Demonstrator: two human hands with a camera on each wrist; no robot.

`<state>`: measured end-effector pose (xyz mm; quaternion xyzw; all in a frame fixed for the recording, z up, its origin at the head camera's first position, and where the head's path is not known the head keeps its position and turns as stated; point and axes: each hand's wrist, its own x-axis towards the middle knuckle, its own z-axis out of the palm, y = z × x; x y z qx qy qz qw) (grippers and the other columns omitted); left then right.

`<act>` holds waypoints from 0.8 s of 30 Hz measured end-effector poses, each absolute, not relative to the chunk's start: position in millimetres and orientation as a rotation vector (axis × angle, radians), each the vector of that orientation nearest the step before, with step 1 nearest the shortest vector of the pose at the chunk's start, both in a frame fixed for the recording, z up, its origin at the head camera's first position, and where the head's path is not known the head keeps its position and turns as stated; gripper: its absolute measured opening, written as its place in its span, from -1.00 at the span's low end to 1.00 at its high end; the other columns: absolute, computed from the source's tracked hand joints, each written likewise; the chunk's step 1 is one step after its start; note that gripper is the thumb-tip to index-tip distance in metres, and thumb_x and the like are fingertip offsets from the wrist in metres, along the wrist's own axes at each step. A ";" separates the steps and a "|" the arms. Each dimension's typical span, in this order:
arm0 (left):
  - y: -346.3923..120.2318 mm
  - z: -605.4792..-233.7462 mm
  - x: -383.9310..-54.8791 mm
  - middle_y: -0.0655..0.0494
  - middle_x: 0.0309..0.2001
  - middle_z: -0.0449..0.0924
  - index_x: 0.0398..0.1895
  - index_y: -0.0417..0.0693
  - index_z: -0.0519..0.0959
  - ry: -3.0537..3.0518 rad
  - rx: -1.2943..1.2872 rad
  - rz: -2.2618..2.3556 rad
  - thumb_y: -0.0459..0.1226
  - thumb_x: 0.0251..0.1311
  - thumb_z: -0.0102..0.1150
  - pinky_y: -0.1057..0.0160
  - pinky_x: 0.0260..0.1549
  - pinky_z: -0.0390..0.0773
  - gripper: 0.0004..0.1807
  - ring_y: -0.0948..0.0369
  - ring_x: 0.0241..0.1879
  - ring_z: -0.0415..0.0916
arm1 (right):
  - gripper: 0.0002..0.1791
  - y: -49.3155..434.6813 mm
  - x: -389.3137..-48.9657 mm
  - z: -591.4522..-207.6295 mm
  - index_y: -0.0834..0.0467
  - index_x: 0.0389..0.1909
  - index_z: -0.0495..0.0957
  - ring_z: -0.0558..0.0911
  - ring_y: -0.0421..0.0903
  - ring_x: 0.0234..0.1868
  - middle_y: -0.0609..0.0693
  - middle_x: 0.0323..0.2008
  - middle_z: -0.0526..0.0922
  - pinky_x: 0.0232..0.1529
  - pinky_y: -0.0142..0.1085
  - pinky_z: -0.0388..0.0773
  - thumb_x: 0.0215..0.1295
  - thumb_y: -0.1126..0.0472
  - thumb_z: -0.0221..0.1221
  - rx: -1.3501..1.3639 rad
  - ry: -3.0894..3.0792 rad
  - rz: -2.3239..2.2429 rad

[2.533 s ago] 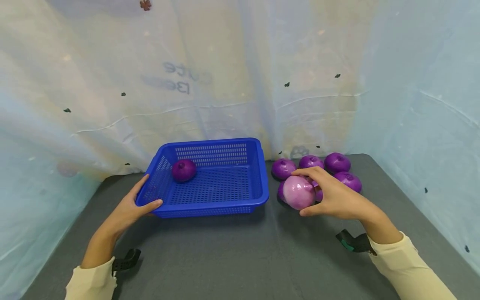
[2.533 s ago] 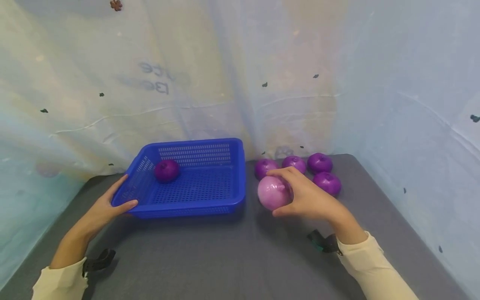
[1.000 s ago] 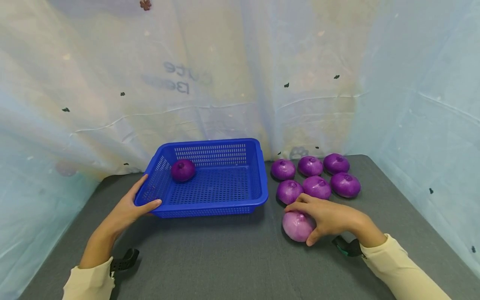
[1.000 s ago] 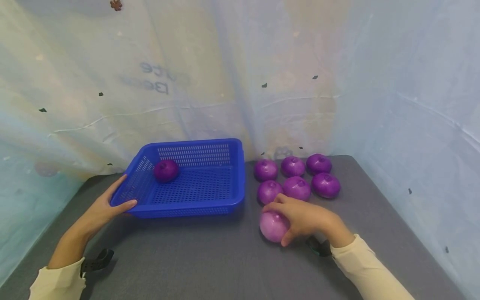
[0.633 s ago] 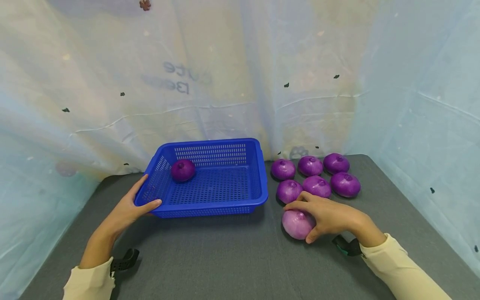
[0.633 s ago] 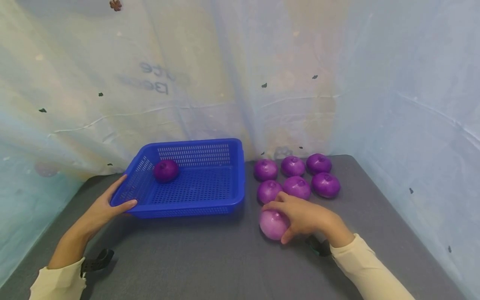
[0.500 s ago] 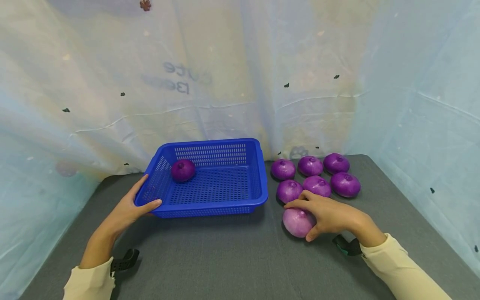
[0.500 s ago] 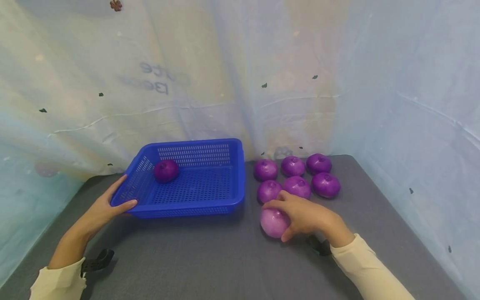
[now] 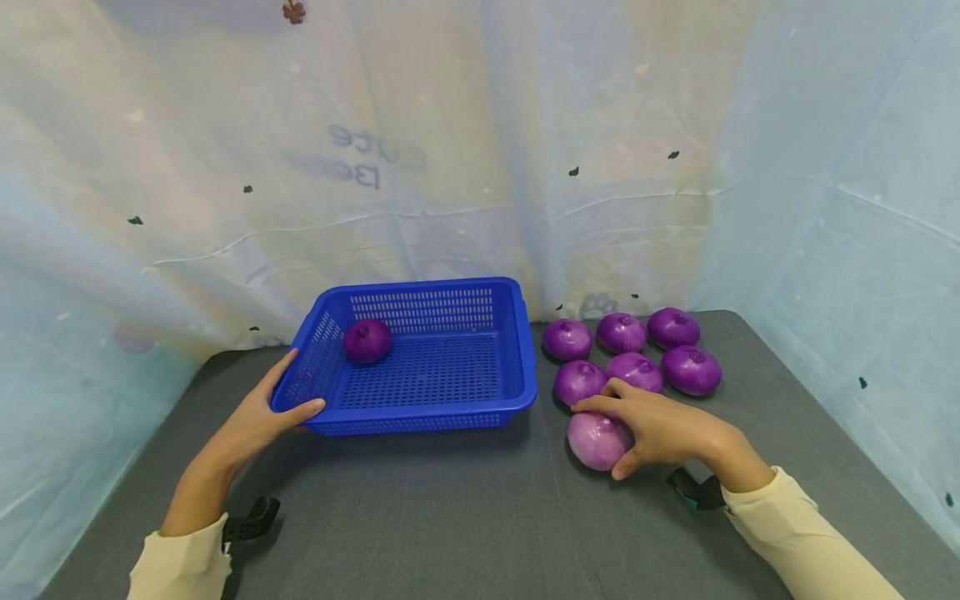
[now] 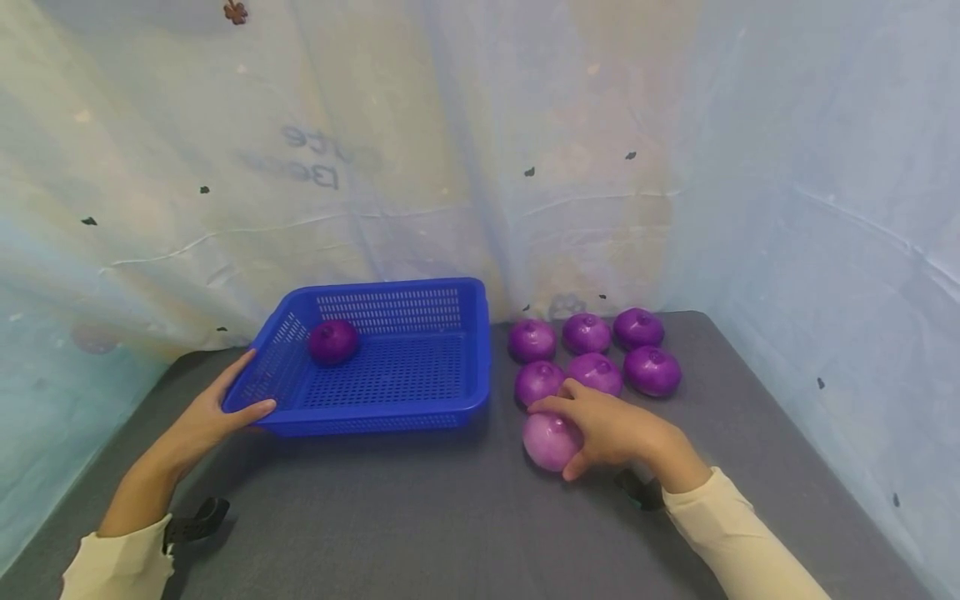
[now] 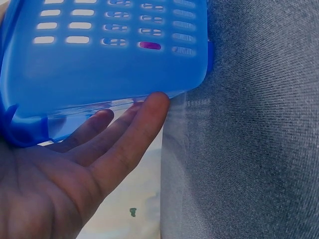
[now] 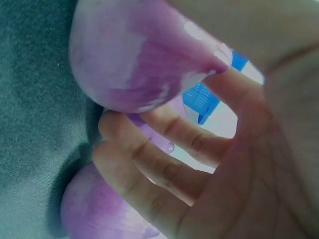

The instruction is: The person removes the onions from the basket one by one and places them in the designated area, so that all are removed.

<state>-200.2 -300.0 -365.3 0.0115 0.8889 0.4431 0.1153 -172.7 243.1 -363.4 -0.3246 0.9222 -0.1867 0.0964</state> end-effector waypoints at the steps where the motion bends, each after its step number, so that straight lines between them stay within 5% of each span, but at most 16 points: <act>1: -300.0 -365.3 -200.2 -0.41 0.57 -0.38 0.58 0.39 -0.48 2.604 0.034 1.300 0.05 0.35 0.14 -0.48 0.27 0.19 0.07 -0.49 0.43 -0.07 | -0.04 243.6 -173.1 -363.4 -0.12 0.35 0.43 0.53 -0.18 -0.02 -0.13 0.00 0.43 0.02 -0.14 0.56 -0.20 -0.06 0.57 -0.958 2.726 -0.559; 24: -299.0 -364.3 -200.8 -0.40 0.57 -0.39 0.58 0.37 -0.48 2.619 0.029 1.287 0.04 0.34 0.16 -0.51 0.27 0.15 0.09 -0.50 0.44 -0.11 | -0.12 248.9 -178.2 -365.5 -0.06 0.37 0.39 0.52 -0.27 -0.04 -0.19 0.03 0.45 0.03 -0.20 0.56 -0.02 -0.12 0.48 -0.893 2.696 -0.561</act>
